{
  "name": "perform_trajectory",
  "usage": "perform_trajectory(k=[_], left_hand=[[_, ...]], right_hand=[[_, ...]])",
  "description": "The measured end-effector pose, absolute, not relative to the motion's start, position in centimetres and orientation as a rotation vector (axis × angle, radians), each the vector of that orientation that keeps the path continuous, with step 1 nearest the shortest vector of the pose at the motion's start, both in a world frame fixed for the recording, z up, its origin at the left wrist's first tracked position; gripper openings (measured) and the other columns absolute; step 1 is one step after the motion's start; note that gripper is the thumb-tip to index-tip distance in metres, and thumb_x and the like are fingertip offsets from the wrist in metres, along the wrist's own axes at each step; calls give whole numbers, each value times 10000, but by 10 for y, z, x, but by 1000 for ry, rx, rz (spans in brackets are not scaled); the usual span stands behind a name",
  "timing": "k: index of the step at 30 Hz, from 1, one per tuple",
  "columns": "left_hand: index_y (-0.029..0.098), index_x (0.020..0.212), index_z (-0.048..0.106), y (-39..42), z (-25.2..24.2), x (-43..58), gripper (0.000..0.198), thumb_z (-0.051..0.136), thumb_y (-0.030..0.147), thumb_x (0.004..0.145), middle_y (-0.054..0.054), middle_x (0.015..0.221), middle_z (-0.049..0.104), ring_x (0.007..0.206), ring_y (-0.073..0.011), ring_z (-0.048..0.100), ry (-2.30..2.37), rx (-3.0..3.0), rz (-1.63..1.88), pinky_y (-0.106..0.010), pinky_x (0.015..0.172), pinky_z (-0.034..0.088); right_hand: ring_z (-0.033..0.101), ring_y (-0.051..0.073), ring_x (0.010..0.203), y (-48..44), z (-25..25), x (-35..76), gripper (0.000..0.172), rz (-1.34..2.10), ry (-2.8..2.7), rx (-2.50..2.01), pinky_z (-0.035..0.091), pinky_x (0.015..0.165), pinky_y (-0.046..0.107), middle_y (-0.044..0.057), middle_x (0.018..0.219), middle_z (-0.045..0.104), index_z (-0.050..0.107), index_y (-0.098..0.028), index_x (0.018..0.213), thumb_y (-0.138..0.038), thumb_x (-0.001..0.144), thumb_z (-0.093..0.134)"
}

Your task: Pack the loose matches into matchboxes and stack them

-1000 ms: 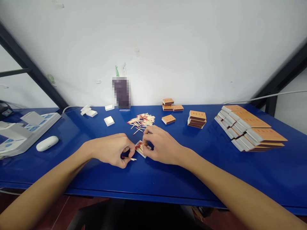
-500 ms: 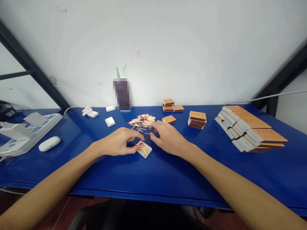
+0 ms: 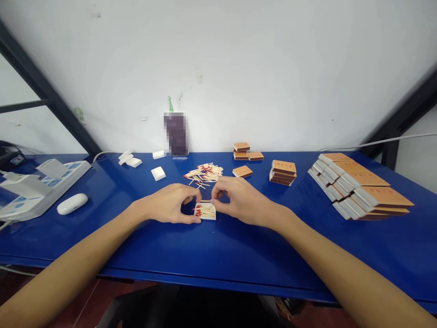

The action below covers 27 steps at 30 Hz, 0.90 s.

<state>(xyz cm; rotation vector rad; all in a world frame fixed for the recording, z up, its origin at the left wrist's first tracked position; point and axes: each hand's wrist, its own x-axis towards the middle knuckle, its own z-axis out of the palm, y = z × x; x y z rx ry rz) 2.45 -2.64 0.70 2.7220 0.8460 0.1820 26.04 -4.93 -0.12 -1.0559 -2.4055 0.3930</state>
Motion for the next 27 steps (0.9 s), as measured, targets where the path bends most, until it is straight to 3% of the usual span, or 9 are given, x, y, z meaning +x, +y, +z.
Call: perform_trajectory(k=[5,8,10,13,16,20,27], left_hand=[[196,921,607,-23,13,20,479,646,652,782,33,693,566,585,-121,469,847,2723,169,-257,546,292],[187,936,625,-9,19,3,408,507,576,898,3,731,587,640,-146,511,981,2791,278,-273,602,351],[177,963,646,7,21,-16,389,391,471,953,-40,809,610,751,-189,552,1226,2854,410,-312,701,410],[166,1013,668,30,19,-48,370,422,413,889,-109,1009,613,982,-274,552,1520,2897,417,-424,905,435],[158,1090,666,44,14,-70,443,343,395,900,-135,1096,607,1046,-295,556,1641,2791,292,-467,970,423],[140,1068,658,49,10,-77,456,262,299,911,-122,1063,664,974,-262,622,1630,2696,220,-400,894,461],[179,862,648,46,11,-70,382,297,323,902,-76,873,693,786,-238,633,1665,2691,233,-330,698,441]], right_hand=[[540,161,777,-57,-8,254,117,418,-2473,-1039,413,682,295,18,848,598,606,-205,859,-311,904,584],[552,193,908,-62,-10,249,135,395,-2466,-980,442,795,333,49,968,608,629,-208,960,-328,906,599],[552,204,963,-65,-11,246,153,391,-2475,-926,445,858,356,64,1035,609,651,-214,1018,-306,906,602],[564,196,946,-65,-15,241,150,408,-2458,-910,450,868,362,64,1021,626,674,-212,990,-285,940,553],[583,183,914,-63,-21,236,148,450,-2383,-963,462,831,335,50,959,653,676,-204,906,-246,943,539],[598,178,892,-60,-24,232,117,496,-2319,-1034,462,798,312,32,898,668,658,-205,802,-198,895,586],[584,182,862,-59,-22,235,133,456,-2363,-1003,447,781,332,37,888,659,622,-201,793,-266,905,592]])
